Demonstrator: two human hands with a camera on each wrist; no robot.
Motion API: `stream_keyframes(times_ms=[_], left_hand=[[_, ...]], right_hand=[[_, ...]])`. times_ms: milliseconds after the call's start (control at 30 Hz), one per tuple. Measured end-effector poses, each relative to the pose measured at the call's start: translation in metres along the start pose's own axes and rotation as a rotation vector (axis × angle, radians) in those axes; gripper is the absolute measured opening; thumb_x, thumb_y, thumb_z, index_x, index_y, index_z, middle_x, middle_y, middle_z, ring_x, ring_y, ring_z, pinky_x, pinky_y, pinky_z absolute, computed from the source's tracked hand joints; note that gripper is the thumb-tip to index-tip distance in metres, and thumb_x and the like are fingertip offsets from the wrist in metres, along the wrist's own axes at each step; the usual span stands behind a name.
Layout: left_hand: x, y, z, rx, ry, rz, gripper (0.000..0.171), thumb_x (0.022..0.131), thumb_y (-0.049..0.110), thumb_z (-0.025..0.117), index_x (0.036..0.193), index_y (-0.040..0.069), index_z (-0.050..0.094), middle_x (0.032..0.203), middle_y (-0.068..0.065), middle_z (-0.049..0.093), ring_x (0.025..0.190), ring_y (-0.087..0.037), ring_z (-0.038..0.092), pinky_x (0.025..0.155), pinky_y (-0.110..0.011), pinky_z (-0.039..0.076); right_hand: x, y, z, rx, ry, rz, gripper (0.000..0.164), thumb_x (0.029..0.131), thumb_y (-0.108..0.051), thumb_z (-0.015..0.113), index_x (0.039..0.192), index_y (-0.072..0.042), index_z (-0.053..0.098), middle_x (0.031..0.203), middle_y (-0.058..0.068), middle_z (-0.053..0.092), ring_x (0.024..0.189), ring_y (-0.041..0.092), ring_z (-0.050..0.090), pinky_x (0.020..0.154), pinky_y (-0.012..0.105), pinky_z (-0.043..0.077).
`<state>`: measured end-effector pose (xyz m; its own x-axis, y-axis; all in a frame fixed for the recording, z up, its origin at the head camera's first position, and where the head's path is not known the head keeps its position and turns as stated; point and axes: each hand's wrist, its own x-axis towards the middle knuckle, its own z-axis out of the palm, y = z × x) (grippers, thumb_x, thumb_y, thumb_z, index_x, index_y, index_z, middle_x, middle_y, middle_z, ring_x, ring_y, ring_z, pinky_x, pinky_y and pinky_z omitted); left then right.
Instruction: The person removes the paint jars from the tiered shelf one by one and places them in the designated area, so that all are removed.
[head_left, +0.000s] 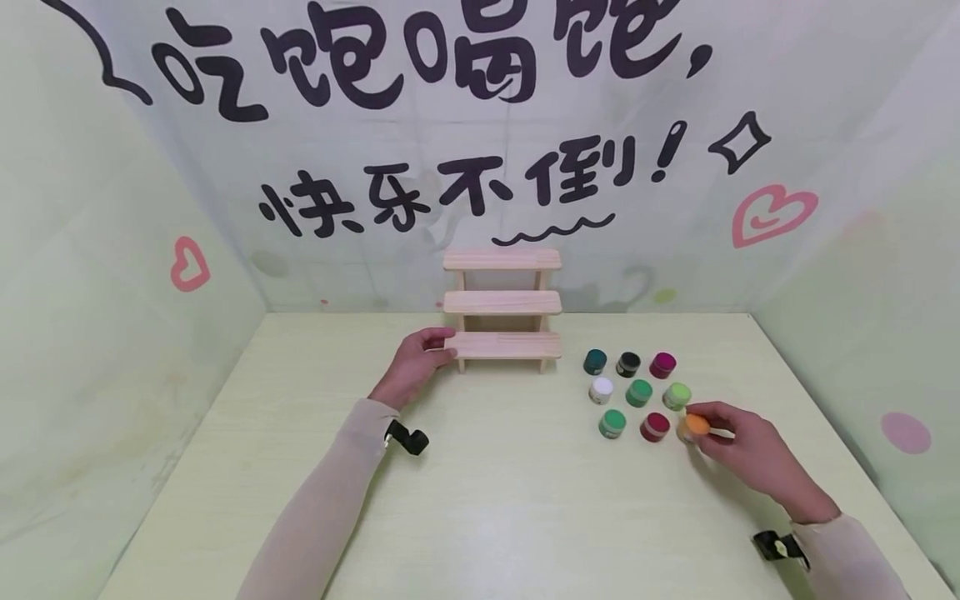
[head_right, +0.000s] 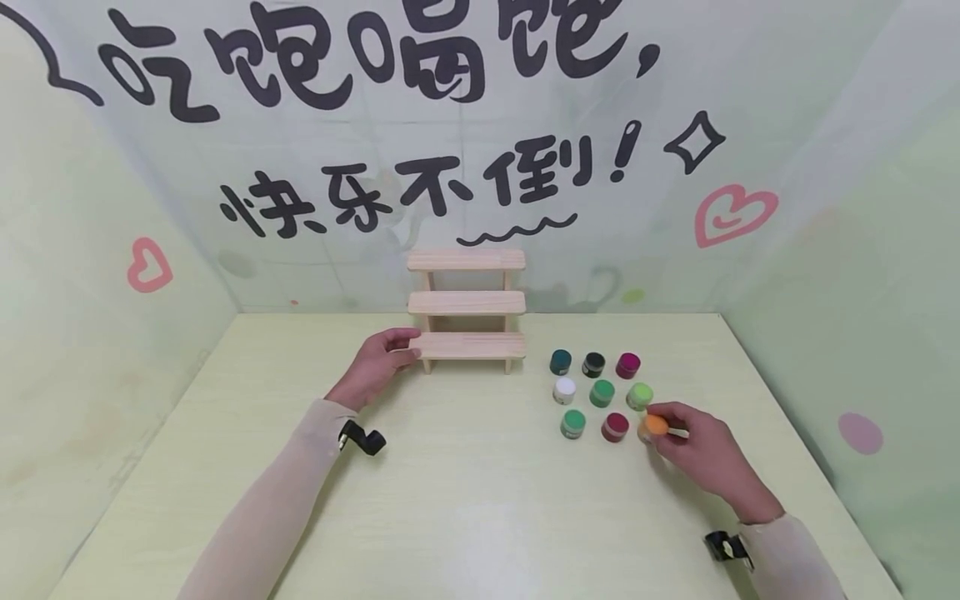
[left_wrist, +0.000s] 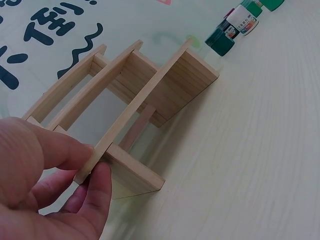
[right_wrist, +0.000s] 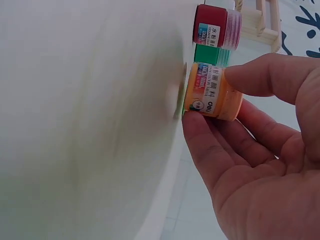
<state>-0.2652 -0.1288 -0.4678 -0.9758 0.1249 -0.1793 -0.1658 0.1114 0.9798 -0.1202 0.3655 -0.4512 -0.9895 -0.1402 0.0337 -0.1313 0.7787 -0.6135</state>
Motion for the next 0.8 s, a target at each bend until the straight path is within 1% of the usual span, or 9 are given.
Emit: stream_keyframes(times_ms=[67, 133, 333, 467, 500, 633, 700, 733, 800], left_hand=[[0.000, 0.000, 0.000, -0.001, -0.002, 0.003, 0.044, 0.097, 0.003, 0.071, 0.140, 0.004, 0.064, 0.130, -0.015, 0.060, 0.110, -0.021, 0.061, 0.092, -0.024, 0.058], [0.001, 0.000, 0.000, 0.004, 0.000, 0.004, 0.044, 0.097, 0.003, 0.071, 0.140, 0.004, 0.064, 0.130, -0.015, 0.060, 0.110, -0.021, 0.061, 0.092, -0.024, 0.058], [0.002, -0.001, 0.002, 0.016, 0.001, 0.001, 0.043, 0.097, 0.004, 0.072, 0.139, 0.007, 0.065, 0.129, -0.014, 0.060, 0.111, -0.021, 0.060, 0.095, -0.028, 0.058], [0.003, -0.002, 0.002, 0.012, -0.002, 0.003, 0.044, 0.096, 0.004, 0.072, 0.139, 0.006, 0.065, 0.129, -0.014, 0.060, 0.110, -0.020, 0.060, 0.095, -0.029, 0.058], [0.003, -0.002, 0.003, 0.010, -0.002, 0.004, 0.044, 0.096, 0.004, 0.072, 0.139, 0.006, 0.065, 0.129, -0.014, 0.060, 0.110, -0.020, 0.060, 0.095, -0.029, 0.058], [0.003, -0.001, 0.002, 0.015, -0.004, 0.009, 0.044, 0.097, 0.005, 0.072, 0.140, 0.007, 0.065, 0.130, -0.014, 0.060, 0.111, -0.021, 0.061, 0.097, -0.030, 0.058], [0.001, -0.001, 0.001, 0.029, -0.002, 0.013, 0.044, 0.098, 0.007, 0.072, 0.140, 0.008, 0.064, 0.131, -0.014, 0.060, 0.112, -0.022, 0.060, 0.097, -0.030, 0.057], [0.001, -0.001, 0.000, 0.034, 0.000, 0.015, 0.044, 0.098, 0.007, 0.072, 0.141, 0.008, 0.064, 0.131, -0.014, 0.060, 0.112, -0.021, 0.060, 0.097, -0.030, 0.057], [0.000, -0.002, 0.000, 0.032, 0.002, 0.019, 0.044, 0.098, 0.008, 0.072, 0.141, 0.008, 0.064, 0.131, -0.015, 0.060, 0.112, -0.021, 0.060, 0.098, -0.030, 0.057]], right_hand=[[0.000, 0.001, 0.000, -0.004, -0.006, 0.005, 0.039, 0.095, -0.011, 0.078, 0.130, 0.003, 0.068, 0.125, 0.023, 0.072, 0.108, 0.033, 0.074, 0.072, 0.019, 0.060], [-0.001, 0.002, 0.000, -0.001, -0.011, 0.008, 0.040, 0.095, -0.011, 0.078, 0.130, 0.004, 0.067, 0.126, 0.025, 0.072, 0.112, 0.045, 0.071, 0.072, 0.018, 0.060], [-0.001, 0.003, -0.001, 0.006, -0.014, 0.022, 0.041, 0.095, -0.012, 0.079, 0.131, 0.004, 0.067, 0.128, 0.025, 0.071, 0.114, 0.046, 0.070, 0.072, 0.019, 0.060], [-0.001, 0.002, -0.005, -0.005, -0.002, 0.034, 0.047, 0.096, -0.021, 0.080, 0.133, 0.004, 0.065, 0.130, 0.027, 0.070, 0.114, 0.047, 0.071, 0.073, 0.019, 0.061], [0.000, 0.001, -0.007, -0.007, 0.008, 0.033, 0.050, 0.096, -0.023, 0.081, 0.134, 0.004, 0.065, 0.130, 0.027, 0.070, 0.112, 0.041, 0.073, 0.074, 0.017, 0.061], [0.002, -0.004, -0.016, -0.008, 0.042, 0.032, 0.054, 0.097, -0.031, 0.079, 0.137, 0.002, 0.063, 0.132, 0.026, 0.069, 0.109, 0.031, 0.077, 0.077, 0.012, 0.059], [0.004, -0.009, -0.021, -0.004, 0.061, 0.027, 0.055, 0.097, -0.032, 0.079, 0.139, 0.001, 0.063, 0.132, 0.026, 0.069, 0.103, 0.016, 0.077, 0.077, 0.010, 0.058], [0.006, -0.012, -0.023, -0.003, 0.068, 0.026, 0.055, 0.098, -0.032, 0.078, 0.139, 0.000, 0.062, 0.132, 0.026, 0.069, 0.102, 0.012, 0.077, 0.077, 0.010, 0.058], [0.009, -0.018, -0.027, 0.003, 0.085, 0.022, 0.053, 0.099, -0.033, 0.077, 0.139, -0.001, 0.063, 0.132, 0.025, 0.069, 0.097, -0.007, 0.071, 0.076, 0.009, 0.056]])
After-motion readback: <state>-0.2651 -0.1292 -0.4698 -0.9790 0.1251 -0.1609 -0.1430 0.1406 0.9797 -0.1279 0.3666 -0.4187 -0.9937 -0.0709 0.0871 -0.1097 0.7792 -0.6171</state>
